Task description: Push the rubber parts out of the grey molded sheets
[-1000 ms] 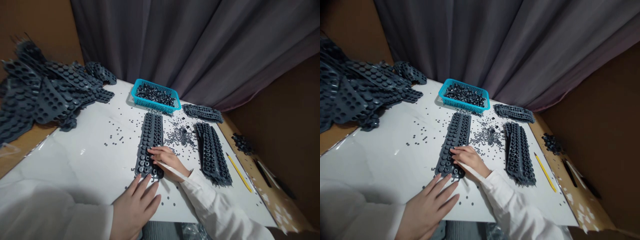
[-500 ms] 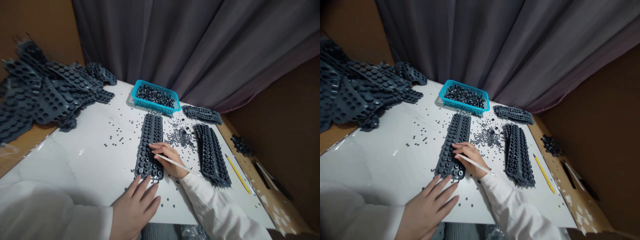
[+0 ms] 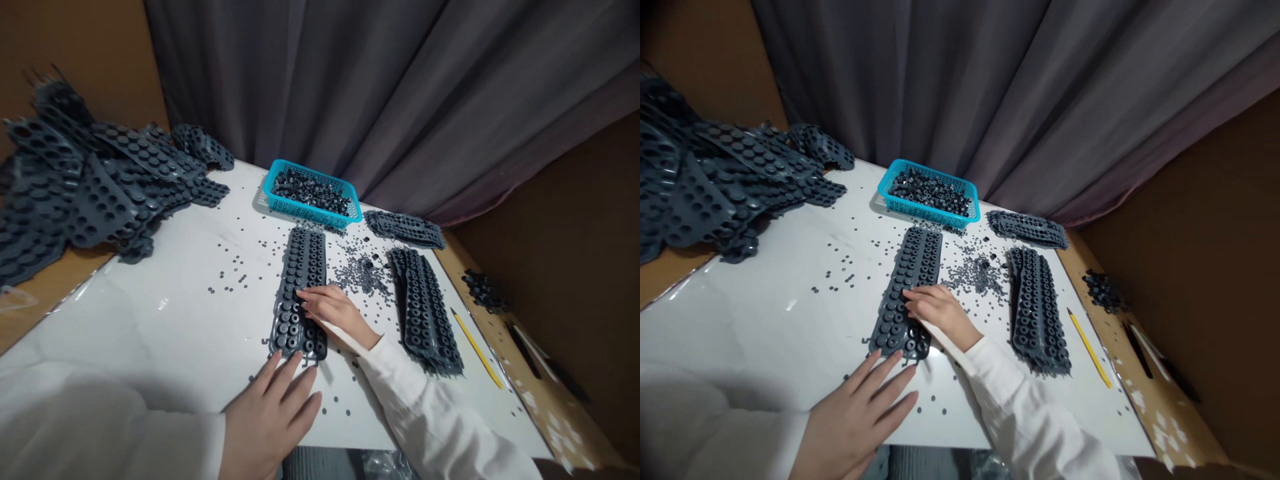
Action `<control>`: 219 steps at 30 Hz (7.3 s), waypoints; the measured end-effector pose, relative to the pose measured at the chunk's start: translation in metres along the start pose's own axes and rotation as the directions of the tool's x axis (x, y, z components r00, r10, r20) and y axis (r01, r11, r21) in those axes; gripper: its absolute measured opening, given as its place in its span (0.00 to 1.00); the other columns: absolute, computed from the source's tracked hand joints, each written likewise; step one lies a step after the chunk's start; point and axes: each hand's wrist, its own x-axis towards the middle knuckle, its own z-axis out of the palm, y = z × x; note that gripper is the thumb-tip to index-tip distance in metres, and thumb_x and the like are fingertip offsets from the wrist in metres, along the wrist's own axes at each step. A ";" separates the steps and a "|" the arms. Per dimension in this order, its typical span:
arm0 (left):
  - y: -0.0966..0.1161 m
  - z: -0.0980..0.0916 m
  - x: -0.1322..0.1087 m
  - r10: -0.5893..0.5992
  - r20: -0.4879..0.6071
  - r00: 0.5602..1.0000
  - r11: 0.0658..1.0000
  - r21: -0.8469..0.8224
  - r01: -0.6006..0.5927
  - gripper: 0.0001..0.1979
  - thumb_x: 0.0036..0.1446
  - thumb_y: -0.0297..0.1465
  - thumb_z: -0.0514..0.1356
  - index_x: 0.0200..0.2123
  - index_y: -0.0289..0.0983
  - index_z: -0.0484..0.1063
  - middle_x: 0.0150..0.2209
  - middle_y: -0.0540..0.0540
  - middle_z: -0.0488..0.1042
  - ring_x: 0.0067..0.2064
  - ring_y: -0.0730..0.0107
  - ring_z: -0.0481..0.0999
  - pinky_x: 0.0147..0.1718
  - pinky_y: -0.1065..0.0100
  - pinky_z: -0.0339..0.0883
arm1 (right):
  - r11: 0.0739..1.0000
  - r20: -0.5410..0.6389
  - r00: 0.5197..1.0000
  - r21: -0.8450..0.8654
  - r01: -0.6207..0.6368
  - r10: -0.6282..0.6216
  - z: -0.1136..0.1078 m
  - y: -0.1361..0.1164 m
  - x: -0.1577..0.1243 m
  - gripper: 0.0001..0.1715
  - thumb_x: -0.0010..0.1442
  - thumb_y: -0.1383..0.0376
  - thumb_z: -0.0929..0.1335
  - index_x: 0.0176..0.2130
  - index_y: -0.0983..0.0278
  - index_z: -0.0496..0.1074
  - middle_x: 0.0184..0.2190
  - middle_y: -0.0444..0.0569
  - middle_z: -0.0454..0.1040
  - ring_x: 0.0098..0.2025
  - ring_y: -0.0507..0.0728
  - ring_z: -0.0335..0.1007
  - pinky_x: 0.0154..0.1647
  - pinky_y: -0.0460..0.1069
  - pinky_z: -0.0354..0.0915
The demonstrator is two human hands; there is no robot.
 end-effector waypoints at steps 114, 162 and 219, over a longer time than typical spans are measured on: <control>-0.002 0.038 0.002 0.067 -0.077 0.995 0.998 0.001 -0.067 0.23 0.57 0.33 0.55 0.57 0.38 0.61 0.61 0.39 0.60 0.60 0.42 0.57 0.55 0.40 0.50 | 0.918 -0.196 0.925 0.301 -0.260 0.326 -0.012 -0.020 0.013 0.07 0.62 0.68 0.65 0.41 0.60 0.71 0.49 0.54 0.73 0.52 0.59 0.68 0.51 0.58 0.66; -0.004 -0.018 0.003 0.052 0.029 0.998 0.997 0.050 -0.054 0.25 0.55 0.34 0.56 0.57 0.37 0.61 0.57 0.41 0.64 0.58 0.46 0.60 0.57 0.45 0.48 | 0.957 -0.057 0.995 0.282 -0.065 0.084 0.014 -0.046 -0.012 0.06 0.62 0.67 0.66 0.41 0.63 0.70 0.47 0.56 0.76 0.54 0.58 0.68 0.50 0.56 0.67; 0.001 -0.009 0.002 0.017 0.010 1.000 0.998 0.059 -0.017 0.25 0.55 0.34 0.57 0.57 0.38 0.61 0.61 0.42 0.60 0.59 0.45 0.58 0.57 0.45 0.45 | 0.982 0.037 0.984 -0.074 0.176 -0.174 0.009 -0.020 0.002 0.06 0.63 0.68 0.65 0.41 0.61 0.70 0.49 0.51 0.75 0.52 0.57 0.70 0.45 0.54 0.67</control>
